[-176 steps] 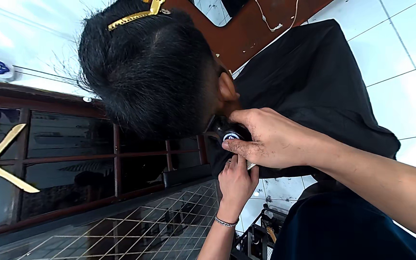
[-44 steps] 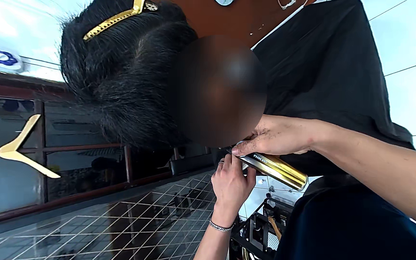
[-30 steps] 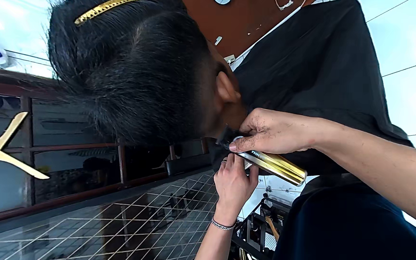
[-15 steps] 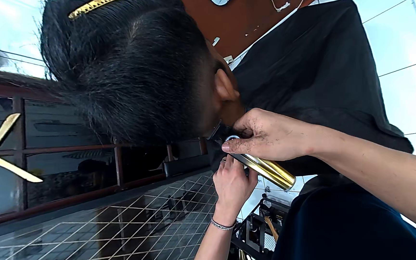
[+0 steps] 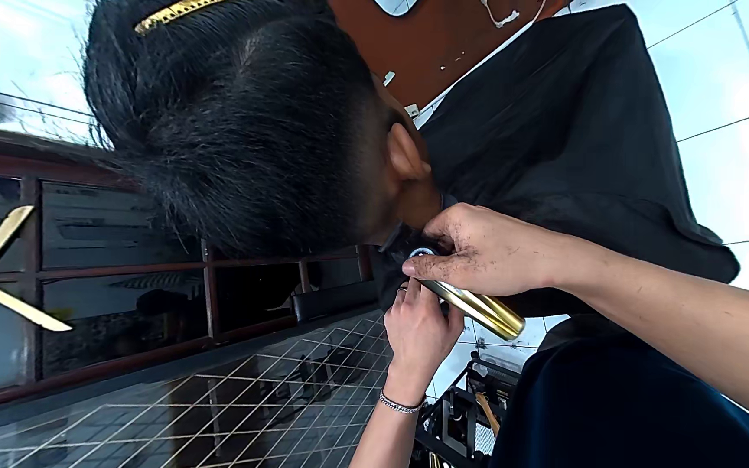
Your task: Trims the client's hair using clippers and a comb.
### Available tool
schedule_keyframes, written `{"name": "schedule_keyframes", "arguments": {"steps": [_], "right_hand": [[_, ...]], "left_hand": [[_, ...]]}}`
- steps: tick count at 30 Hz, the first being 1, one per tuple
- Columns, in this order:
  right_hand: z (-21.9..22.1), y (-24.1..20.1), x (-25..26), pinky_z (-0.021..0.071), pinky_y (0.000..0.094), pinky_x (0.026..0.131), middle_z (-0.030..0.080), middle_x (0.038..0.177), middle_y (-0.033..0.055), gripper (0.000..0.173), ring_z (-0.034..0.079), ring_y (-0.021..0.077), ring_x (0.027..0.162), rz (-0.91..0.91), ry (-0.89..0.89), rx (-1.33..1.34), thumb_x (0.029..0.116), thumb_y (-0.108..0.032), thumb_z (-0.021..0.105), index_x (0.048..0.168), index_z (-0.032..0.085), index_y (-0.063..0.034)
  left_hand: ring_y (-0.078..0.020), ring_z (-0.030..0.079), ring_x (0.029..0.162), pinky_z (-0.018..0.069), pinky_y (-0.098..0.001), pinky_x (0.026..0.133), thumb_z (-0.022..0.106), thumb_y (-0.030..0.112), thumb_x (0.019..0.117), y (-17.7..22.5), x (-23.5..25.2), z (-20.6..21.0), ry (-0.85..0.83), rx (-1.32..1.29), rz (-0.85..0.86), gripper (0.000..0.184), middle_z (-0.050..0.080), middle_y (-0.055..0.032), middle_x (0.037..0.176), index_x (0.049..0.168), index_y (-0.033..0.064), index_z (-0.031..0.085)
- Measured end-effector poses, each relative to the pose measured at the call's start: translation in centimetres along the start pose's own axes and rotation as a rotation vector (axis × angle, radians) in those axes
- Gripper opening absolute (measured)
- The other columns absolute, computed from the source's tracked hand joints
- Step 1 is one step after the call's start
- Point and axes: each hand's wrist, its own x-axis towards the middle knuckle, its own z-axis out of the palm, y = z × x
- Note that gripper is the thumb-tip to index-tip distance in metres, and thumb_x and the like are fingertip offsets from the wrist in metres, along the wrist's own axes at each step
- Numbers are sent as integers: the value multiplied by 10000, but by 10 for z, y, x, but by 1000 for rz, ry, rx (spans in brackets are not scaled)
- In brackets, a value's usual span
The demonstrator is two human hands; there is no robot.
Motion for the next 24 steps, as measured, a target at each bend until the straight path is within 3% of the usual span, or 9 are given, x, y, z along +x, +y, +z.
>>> {"name": "schedule_keyframes", "arguments": {"steps": [2, 4, 6, 8, 10, 14, 17, 19, 24], "right_hand": [[4, -4, -4, 472, 262, 571, 599, 717, -19, 305, 579, 57, 630, -50, 3, -40, 1012, -396, 643, 961, 671, -97], [6, -1, -9, 470, 263, 540, 611, 672, -9, 285, 586, 64, 593, -101, -18, -100, 988, -353, 685, 899, 691, -83], [-1, 9, -17, 438, 254, 530, 578, 657, -5, 272, 551, 65, 576, -94, -52, -13, 1018, -272, 640, 839, 663, -69], [-9, 14, -28, 562, 254, 507, 628, 682, 39, 283, 634, 92, 556, -21, 17, 207, 1066, -222, 550, 902, 660, -19], [-9, 10, -36, 607, 302, 498, 662, 721, 98, 310, 681, 156, 542, 133, 60, 324, 1098, -278, 492, 1013, 625, -11], [-3, 12, -45, 543, 250, 487, 638, 790, 75, 313, 621, 126, 554, 193, 89, 276, 1109, -318, 440, 1205, 610, -73], [-1, 20, -62, 539, 232, 431, 588, 737, 21, 388, 568, 88, 468, 80, 280, 544, 927, -235, 662, 1235, 445, -143], [-6, 20, -68, 579, 285, 462, 591, 751, 31, 404, 606, 125, 498, 68, 330, 662, 875, -119, 620, 1211, 398, -147], [-14, 18, -68, 556, 243, 461, 679, 870, 87, 347, 632, 110, 547, 183, 149, 613, 1066, -316, 375, 1190, 594, -78]], "left_hand": [[-281, 716, 716, 524, -415, 525, 625, 376, 856, 0, -1, 1, 21, -2, 8, 329, 720, -107, 798, 836, 65, 727], [-288, 709, 692, 515, -418, 512, 620, 370, 863, -1, -2, 3, 33, -20, 11, 330, 713, -114, 790, 832, 60, 728], [-306, 715, 708, 533, -440, 525, 619, 348, 868, -1, -4, 1, 10, -64, 5, 386, 721, -134, 837, 1030, 18, 735], [-312, 700, 698, 531, -450, 532, 630, 312, 860, -1, -7, 1, -5, -96, -12, 636, 719, -143, 863, 1404, -17, 598], [-315, 689, 685, 528, -452, 531, 645, 291, 843, -1, -10, 4, -4, -106, -37, 748, 714, -146, 873, 1518, 9, 487], [-339, 699, 704, 532, -472, 537, 655, 293, 844, -3, -15, 9, -20, -139, -77, 755, 716, -155, 905, 1543, 69, 476], [-354, 695, 698, 520, -472, 518, 642, 300, 852, -1, -16, 12, -33, -156, -90, 745, 706, -163, 899, 1551, 102, 475], [-380, 696, 732, 517, -491, 532, 638, 294, 865, 1, -16, 10, -63, -187, -113, 767, 706, -184, 939, 1584, 131, 424], [-406, 685, 702, 505, -498, 513, 605, 294, 889, 9, -15, 14, 23, -228, -111, 763, 691, -195, 894, 1610, 180, 381]]}}
